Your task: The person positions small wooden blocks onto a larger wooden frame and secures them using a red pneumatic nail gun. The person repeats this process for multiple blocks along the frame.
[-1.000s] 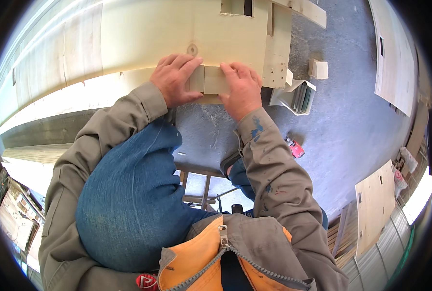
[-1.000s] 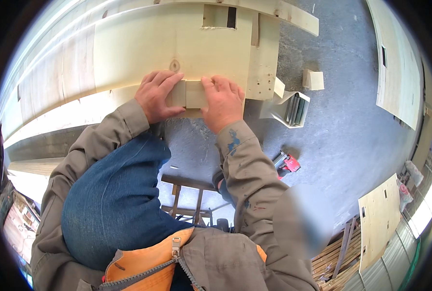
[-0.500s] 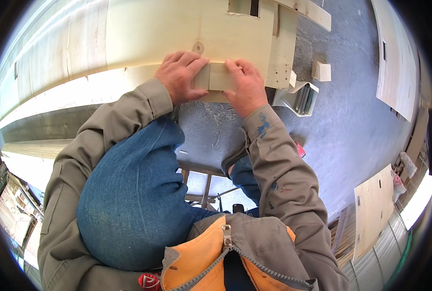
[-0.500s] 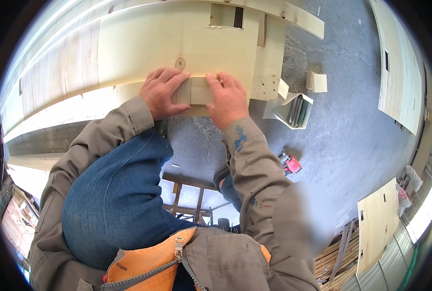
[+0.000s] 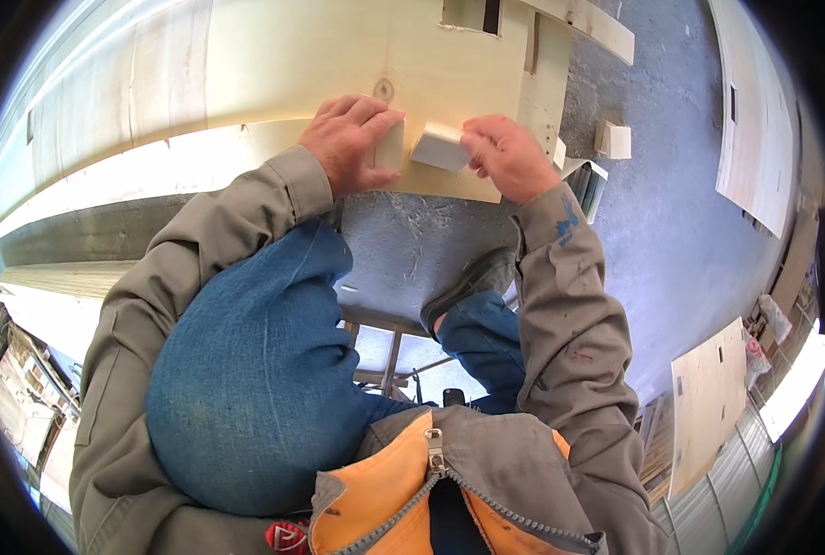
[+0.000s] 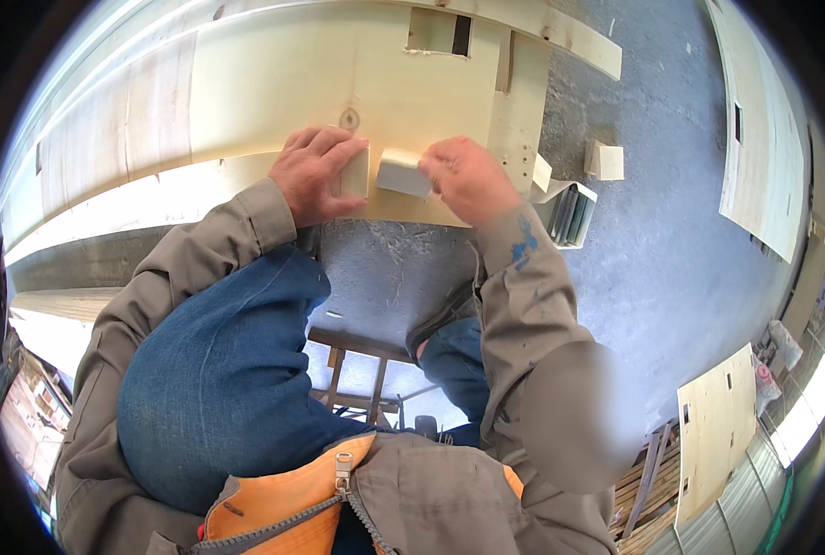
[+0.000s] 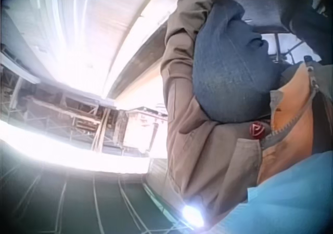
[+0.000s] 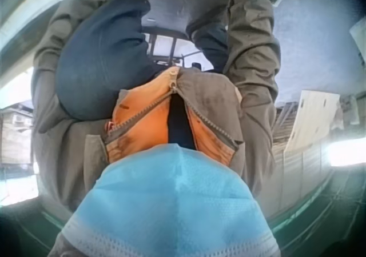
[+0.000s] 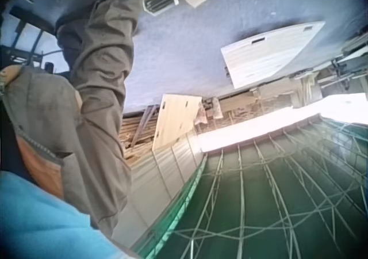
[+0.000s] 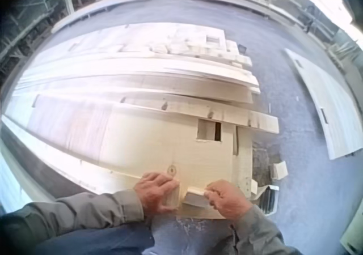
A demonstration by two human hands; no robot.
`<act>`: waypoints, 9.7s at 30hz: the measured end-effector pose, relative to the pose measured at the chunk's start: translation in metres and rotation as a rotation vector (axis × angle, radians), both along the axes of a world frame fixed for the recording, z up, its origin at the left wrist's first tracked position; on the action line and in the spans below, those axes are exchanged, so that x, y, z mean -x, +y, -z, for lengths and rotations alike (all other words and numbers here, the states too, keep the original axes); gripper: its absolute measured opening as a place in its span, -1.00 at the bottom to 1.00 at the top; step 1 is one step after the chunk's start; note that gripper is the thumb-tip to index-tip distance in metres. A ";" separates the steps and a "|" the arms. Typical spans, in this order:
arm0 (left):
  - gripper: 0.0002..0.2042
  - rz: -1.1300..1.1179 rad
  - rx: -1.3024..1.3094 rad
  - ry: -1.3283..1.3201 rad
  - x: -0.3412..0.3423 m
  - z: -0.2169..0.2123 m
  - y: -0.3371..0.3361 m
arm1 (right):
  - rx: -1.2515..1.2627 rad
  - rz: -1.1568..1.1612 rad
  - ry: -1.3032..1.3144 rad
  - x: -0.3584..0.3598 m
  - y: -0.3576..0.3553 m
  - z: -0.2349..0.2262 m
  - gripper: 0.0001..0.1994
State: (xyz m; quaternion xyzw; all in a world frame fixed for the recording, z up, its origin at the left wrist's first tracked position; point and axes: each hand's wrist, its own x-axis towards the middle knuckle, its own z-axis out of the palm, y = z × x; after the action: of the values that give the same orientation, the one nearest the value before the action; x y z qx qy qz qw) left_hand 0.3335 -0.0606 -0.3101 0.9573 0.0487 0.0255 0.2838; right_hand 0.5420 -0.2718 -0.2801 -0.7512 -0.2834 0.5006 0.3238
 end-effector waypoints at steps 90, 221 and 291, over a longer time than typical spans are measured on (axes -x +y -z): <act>-0.24 -0.002 -0.026 0.051 -0.008 -0.004 -0.010 | -0.122 0.060 -0.314 0.054 -0.009 0.018 -0.17; -0.15 0.019 -0.021 0.052 -0.001 0.000 -0.002 | 0.035 -0.255 -0.624 0.059 -0.022 -0.007 -0.07; -0.15 0.023 0.070 0.103 -0.008 -0.013 -0.002 | -0.084 -0.027 -0.441 0.053 -0.011 0.019 -0.24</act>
State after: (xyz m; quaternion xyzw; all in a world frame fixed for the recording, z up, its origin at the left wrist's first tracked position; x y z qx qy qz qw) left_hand 0.3414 -0.0624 -0.2974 0.9474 0.0531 -0.0287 0.3144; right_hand 0.4894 -0.2827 -0.2994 -0.8245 -0.3781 0.3160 0.2782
